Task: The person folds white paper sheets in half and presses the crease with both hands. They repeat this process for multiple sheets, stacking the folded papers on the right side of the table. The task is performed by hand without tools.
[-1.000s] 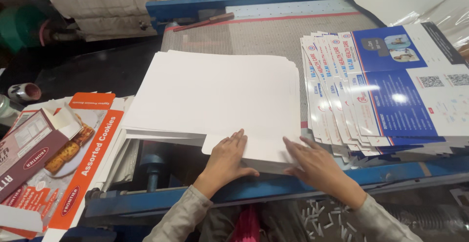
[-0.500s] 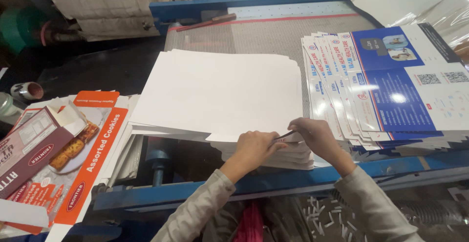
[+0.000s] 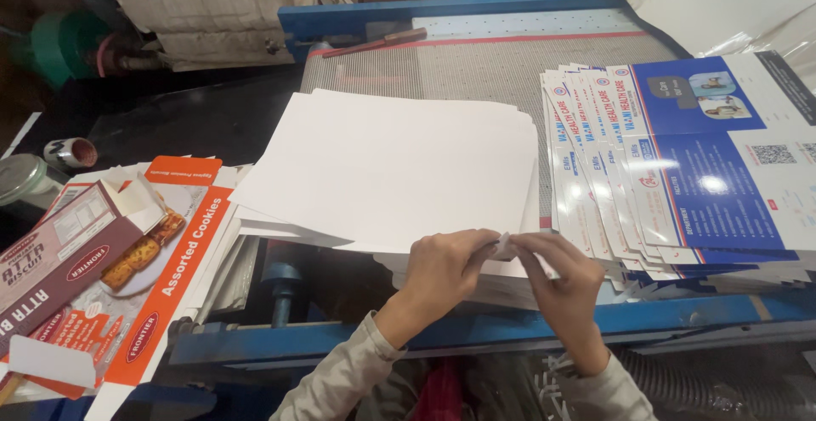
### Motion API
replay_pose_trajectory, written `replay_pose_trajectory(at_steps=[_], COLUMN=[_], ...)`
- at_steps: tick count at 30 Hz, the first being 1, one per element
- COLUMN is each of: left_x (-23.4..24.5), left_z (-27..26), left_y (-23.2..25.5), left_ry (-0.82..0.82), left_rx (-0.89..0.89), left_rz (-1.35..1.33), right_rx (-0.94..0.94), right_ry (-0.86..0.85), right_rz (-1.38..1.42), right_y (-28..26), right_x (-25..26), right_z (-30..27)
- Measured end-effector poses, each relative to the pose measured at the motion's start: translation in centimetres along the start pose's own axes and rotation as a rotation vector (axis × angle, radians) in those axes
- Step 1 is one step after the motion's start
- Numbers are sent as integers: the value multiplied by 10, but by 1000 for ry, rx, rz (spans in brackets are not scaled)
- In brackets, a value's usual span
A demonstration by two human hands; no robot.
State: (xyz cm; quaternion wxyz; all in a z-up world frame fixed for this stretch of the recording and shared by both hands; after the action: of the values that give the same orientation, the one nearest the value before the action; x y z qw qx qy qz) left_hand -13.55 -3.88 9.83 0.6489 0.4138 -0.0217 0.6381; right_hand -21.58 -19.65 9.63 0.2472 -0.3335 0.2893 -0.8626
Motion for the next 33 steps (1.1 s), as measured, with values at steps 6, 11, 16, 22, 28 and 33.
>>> replay_pose_trajectory(at_steps=[6, 11, 16, 22, 28, 33], left_x=[-5, -7, -12, -16, -12, -11], left_z=[-4, -10, -14, -22, -26, -26], left_y=[2, -3, -9, -8, -12, -10], left_ry=[-64, -66, -110, -94, -52, -51], left_rx=[-41, -121, -187, -170, -70, -70], left_rz=[-5, 4, 35, 42, 32, 16], right_rx=[34, -31, -141, -278, -404, -317], right_ry=[38, -100, -341, -376, -307, -243], right_rz=[-93, -137, -69, -28, 117, 77], right_y=[-25, -16, -3, 13, 17, 6], right_x=[1, 5, 8, -1, -3, -7], right_z=[0, 8, 23, 17, -5, -8])
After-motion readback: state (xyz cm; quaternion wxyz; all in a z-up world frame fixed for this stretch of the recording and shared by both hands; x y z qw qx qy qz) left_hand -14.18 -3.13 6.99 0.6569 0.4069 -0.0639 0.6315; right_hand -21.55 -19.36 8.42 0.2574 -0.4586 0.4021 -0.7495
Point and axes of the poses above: each hand's wrist, its own z-axis towards the middle knuckle, its own x-axis out of the back of the hand, y = z × x, the point moved 3 cm from there along z, towards the middle knuckle, and after that the axes turned 10 degrees about -x, right-handed, at the moved point
